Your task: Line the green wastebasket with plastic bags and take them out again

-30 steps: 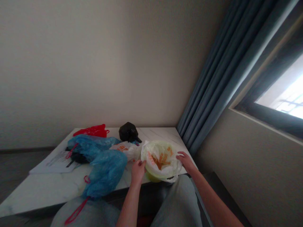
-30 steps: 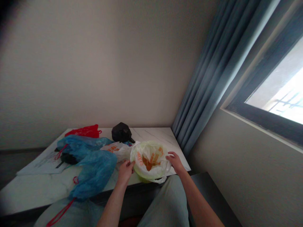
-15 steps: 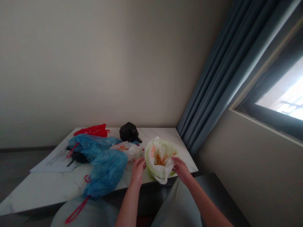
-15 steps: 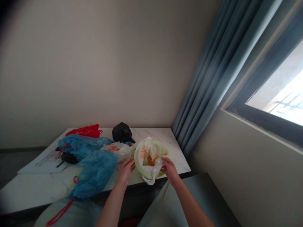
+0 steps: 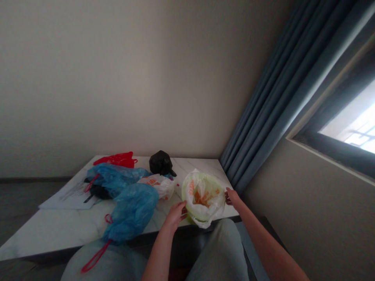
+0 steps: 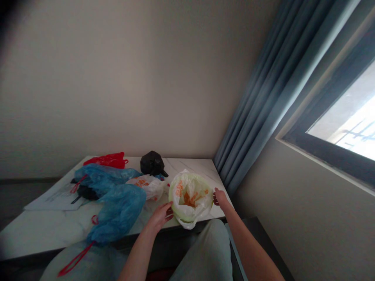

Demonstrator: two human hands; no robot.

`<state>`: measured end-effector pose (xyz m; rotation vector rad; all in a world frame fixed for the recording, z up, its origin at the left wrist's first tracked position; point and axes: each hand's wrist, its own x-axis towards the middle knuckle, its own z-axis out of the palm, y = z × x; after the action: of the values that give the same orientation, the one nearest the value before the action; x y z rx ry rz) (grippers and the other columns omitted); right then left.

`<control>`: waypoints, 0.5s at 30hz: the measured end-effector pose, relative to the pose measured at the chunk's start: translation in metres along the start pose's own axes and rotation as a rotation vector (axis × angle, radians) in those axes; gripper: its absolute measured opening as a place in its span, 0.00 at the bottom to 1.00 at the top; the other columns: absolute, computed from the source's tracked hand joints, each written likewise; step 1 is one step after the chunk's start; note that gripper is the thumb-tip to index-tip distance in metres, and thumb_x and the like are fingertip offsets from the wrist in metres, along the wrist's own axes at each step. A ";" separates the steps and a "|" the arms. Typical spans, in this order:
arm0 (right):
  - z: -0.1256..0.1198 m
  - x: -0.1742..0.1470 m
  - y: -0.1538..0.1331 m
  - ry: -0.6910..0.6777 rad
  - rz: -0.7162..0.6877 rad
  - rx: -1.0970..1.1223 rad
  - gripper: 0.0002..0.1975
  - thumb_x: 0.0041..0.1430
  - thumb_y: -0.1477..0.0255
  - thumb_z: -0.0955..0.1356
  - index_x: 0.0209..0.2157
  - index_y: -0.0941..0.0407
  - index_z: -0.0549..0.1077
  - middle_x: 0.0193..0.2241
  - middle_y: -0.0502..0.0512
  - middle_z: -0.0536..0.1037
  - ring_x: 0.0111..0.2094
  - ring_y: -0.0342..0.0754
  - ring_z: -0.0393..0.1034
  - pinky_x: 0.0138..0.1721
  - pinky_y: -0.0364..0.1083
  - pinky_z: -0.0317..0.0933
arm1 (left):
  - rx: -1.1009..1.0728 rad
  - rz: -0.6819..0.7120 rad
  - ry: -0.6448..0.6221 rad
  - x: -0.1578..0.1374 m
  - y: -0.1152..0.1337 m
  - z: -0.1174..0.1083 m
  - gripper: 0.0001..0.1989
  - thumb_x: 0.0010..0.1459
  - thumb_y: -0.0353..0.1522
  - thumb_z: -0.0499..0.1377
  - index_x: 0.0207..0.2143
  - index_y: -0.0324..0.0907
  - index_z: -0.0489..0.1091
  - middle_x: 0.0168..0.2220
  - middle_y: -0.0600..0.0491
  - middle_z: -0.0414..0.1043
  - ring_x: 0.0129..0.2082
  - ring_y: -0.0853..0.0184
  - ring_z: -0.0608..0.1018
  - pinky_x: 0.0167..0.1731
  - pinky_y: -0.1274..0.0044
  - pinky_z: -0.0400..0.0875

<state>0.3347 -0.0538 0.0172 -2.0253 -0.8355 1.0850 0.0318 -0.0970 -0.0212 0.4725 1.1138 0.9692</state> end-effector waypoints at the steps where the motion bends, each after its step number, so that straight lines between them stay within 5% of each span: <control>1: 0.002 0.004 0.000 -0.021 0.038 0.019 0.17 0.68 0.63 0.59 0.31 0.57 0.71 0.19 0.53 0.72 0.20 0.45 0.66 0.29 0.46 0.64 | -0.024 -0.034 -0.023 -0.001 0.000 -0.001 0.11 0.53 0.37 0.66 0.32 0.38 0.73 0.28 0.51 0.74 0.28 0.68 0.76 0.30 0.76 0.70; 4: 0.009 0.011 -0.004 -0.121 0.100 0.082 0.19 0.69 0.62 0.58 0.36 0.58 0.73 0.26 0.58 0.77 0.25 0.48 0.72 0.35 0.48 0.69 | -0.090 -0.116 -0.076 -0.004 0.001 -0.002 0.08 0.58 0.36 0.63 0.35 0.39 0.72 0.30 0.50 0.74 0.29 0.67 0.76 0.32 0.74 0.72; 10: 0.018 0.019 -0.019 -0.549 0.132 0.339 0.12 0.66 0.70 0.62 0.39 0.59 0.76 0.35 0.61 0.82 0.38 0.51 0.78 0.48 0.51 0.70 | -0.104 -0.131 -0.103 -0.009 0.002 -0.005 0.08 0.61 0.35 0.61 0.39 0.40 0.68 0.34 0.48 0.76 0.32 0.65 0.79 0.39 0.72 0.75; 15: 0.021 0.028 -0.008 -0.442 0.024 0.353 0.14 0.67 0.66 0.62 0.42 0.58 0.75 0.35 0.60 0.82 0.38 0.52 0.79 0.47 0.51 0.71 | -0.022 -0.274 -0.183 -0.009 -0.001 -0.011 0.19 0.59 0.47 0.61 0.41 0.40 0.68 0.32 0.48 0.76 0.31 0.61 0.81 0.37 0.69 0.75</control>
<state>0.3272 -0.0219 0.0032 -1.5289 -0.7655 1.6037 0.0215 -0.1062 -0.0213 0.3710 0.9718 0.6840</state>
